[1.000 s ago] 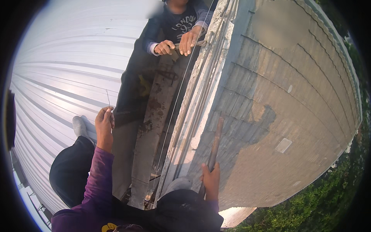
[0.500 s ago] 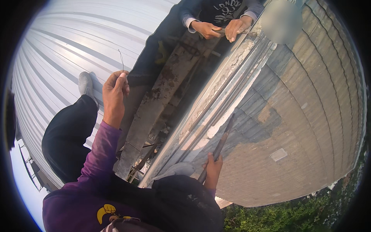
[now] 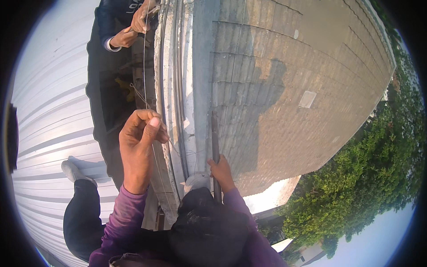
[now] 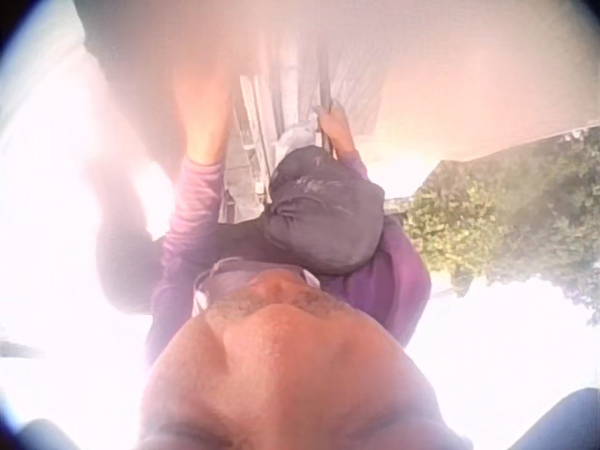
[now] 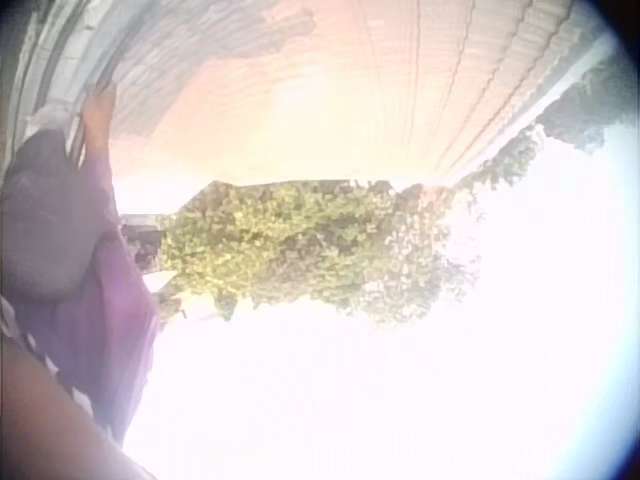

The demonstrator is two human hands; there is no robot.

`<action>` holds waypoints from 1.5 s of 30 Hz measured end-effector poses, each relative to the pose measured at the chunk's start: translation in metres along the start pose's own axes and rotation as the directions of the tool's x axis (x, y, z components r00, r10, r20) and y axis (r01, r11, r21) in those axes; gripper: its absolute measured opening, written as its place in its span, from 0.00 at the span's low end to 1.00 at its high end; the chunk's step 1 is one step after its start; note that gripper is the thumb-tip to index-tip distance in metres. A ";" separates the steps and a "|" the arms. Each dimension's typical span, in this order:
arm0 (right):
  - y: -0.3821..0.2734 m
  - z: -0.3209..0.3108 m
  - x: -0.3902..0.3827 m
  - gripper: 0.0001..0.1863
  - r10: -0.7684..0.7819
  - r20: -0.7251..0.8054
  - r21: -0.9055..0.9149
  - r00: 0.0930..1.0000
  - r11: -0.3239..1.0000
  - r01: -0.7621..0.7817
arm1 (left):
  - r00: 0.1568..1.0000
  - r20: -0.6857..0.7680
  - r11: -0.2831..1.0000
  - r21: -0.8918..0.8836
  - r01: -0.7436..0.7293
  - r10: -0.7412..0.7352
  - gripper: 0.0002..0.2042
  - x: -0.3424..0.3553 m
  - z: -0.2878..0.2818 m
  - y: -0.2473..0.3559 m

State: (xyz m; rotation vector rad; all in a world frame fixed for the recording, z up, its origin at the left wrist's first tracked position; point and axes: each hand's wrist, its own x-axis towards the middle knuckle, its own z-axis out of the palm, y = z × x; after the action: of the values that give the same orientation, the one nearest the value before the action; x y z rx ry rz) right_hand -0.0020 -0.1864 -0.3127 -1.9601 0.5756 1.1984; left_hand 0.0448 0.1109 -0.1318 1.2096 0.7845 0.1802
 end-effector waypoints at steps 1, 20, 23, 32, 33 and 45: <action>0.007 0.001 0.003 0.23 0.004 -0.007 -0.025 1.000 1.000 -0.004 | 1.000 0.007 0.999 0.040 -0.005 0.005 0.07 0.002 0.007 -0.006; 0.012 -0.005 0.017 0.28 0.060 -0.010 -0.006 0.998 0.998 -0.060 | 0.970 0.190 0.985 0.117 0.130 -0.150 0.11 0.088 0.041 -0.048; 0.001 -0.009 0.024 0.27 0.011 -0.012 -0.004 1.000 1.000 -0.011 | 0.976 0.197 0.985 0.165 0.056 -0.088 0.15 0.090 0.039 -0.058; -0.042 -0.008 0.007 0.15 0.009 -0.044 0.210 0.999 0.978 0.001 | 0.993 -0.080 0.960 0.273 -0.057 0.082 0.16 0.022 -0.009 -0.019; -0.048 -0.010 0.000 0.15 -0.005 -0.047 0.225 0.999 0.974 0.015 | 0.994 -0.086 0.967 0.252 -0.047 0.071 0.15 0.016 -0.009 -0.021; -0.157 -0.023 -0.074 0.18 -0.564 -0.030 0.307 0.825 0.781 0.545 | 0.915 0.403 0.973 0.211 -0.090 -0.003 0.33 0.023 0.069 -0.033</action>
State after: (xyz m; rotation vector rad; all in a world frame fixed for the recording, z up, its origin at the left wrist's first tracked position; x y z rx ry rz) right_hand 0.0865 -0.1088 -0.1826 -1.6495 0.1071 0.7388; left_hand 0.0956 0.0579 -0.1625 1.4219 0.4232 -0.1251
